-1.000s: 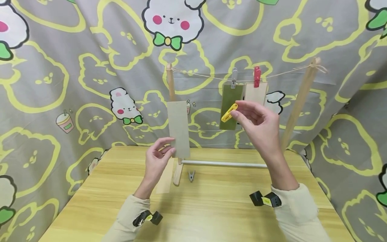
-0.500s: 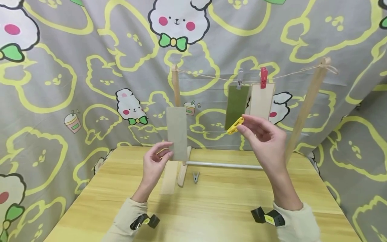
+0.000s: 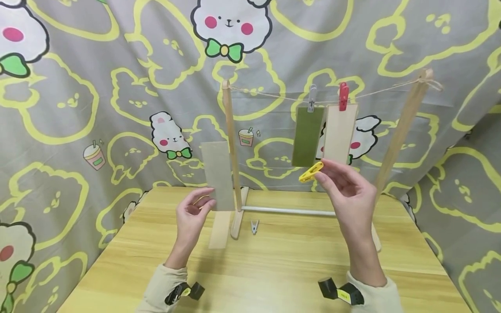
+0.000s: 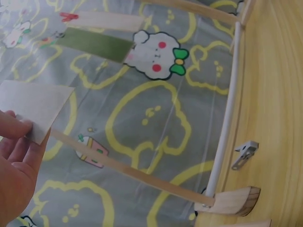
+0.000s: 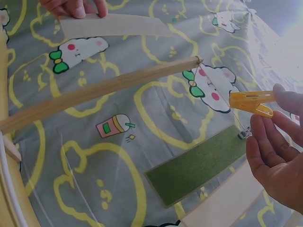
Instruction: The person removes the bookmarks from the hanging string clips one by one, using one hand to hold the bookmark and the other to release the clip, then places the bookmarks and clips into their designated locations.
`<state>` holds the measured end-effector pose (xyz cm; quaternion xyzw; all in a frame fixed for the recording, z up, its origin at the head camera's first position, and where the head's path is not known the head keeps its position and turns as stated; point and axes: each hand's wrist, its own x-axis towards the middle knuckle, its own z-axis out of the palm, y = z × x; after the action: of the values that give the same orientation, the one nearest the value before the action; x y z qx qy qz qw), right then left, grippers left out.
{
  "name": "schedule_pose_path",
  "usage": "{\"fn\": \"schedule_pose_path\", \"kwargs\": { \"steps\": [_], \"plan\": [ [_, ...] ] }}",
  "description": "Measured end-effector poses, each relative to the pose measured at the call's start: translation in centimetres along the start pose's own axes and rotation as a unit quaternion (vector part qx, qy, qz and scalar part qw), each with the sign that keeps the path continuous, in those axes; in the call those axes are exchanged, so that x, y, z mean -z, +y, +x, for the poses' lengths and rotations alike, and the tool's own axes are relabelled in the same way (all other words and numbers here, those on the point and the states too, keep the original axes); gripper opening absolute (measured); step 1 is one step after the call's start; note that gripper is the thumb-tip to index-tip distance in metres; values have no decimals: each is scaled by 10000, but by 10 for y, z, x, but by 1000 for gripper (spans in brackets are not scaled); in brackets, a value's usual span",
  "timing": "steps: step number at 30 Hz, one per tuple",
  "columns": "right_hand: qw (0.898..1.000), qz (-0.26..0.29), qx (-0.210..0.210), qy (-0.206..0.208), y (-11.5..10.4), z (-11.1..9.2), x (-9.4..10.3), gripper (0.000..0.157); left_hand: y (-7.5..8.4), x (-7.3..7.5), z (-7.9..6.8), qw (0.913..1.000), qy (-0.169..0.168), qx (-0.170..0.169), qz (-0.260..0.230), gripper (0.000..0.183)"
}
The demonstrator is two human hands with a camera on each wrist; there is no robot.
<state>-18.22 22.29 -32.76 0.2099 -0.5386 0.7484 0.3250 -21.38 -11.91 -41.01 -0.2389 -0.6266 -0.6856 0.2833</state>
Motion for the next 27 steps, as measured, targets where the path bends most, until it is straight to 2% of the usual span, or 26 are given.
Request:
{"fn": "schedule_pose_path", "kwargs": {
  "steps": [6,14,23,27],
  "plan": [
    [9997,211,37,96,5,-7,1,34,3,8,1,9998,132,-147,31,29],
    [9985,461,8,308,13,-14,6,33,7,15,-3,9992,346,-143,102,29],
    [9991,124,-93,386,19,-20,10,33,2,26,-1,9991,389,-116,145,29],
    [9989,66,-177,424,25,-21,10,33,3,35,-1,9986,495,3,177,30]
  ]
}}
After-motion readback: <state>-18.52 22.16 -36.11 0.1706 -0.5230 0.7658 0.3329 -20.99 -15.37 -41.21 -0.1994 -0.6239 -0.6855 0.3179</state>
